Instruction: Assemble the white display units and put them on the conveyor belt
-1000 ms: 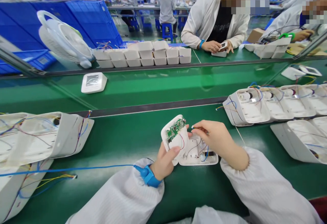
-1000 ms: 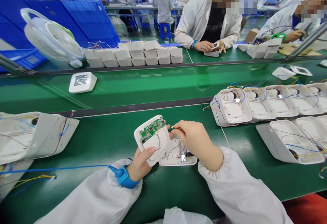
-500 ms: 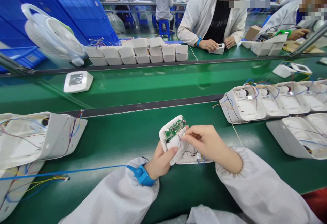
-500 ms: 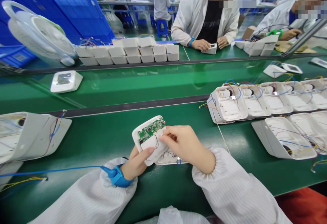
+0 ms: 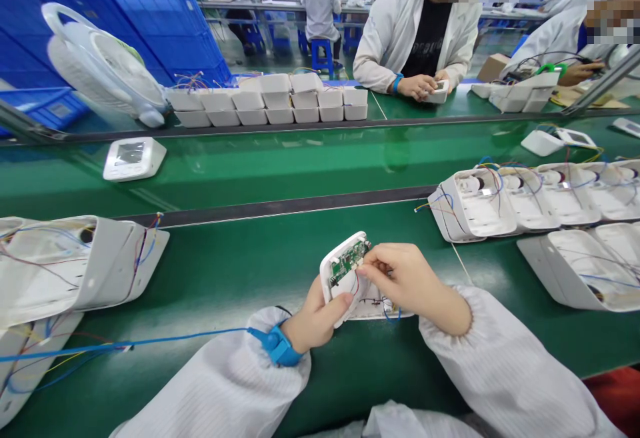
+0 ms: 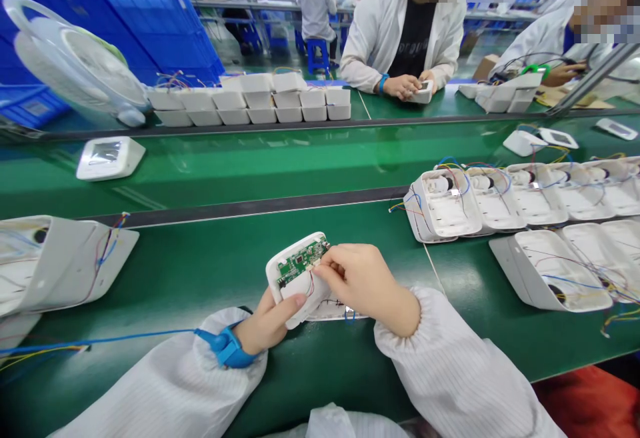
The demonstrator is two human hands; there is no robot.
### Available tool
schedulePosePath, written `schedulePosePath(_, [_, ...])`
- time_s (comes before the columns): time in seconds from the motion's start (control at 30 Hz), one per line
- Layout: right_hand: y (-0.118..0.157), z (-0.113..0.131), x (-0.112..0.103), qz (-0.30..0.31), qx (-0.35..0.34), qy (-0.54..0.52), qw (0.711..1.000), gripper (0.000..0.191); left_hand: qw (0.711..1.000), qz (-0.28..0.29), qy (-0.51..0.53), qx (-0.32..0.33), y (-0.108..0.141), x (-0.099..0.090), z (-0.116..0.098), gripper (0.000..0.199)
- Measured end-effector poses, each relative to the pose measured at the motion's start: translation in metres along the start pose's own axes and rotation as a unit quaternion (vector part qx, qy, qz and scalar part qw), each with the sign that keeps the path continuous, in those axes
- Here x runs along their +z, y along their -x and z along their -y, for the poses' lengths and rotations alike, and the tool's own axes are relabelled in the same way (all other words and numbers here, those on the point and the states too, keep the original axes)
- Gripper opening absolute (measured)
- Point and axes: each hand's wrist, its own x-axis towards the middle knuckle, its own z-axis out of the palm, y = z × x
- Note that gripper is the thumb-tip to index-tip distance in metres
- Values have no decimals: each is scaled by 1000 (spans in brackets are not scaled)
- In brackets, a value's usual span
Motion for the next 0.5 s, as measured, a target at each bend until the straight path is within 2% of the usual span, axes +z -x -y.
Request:
schedulePosePath(0.13, [2,-2,2,-25,-52,56,997,20,1000,-13,5,-7,2,0,3,54])
schedulePosePath(0.23, [2,-3,6,-83,-92,112,986,19,999,-9,29,-15,3,1,1,56])
schedulePosePath(0.33, [0,-8,5,-134,-107,106,979,16,999,2,51,-14,3,2,0,58])
schedulePosePath(0.43, [-4,-15,1,-95,-138,62,984,46,998,20,61,-14,4,1,0,59])
schedulePosePath(0.5, [-6,-20,-2,-51,-165,52,984,53,998,28,61,-13,5,-1,2,59])
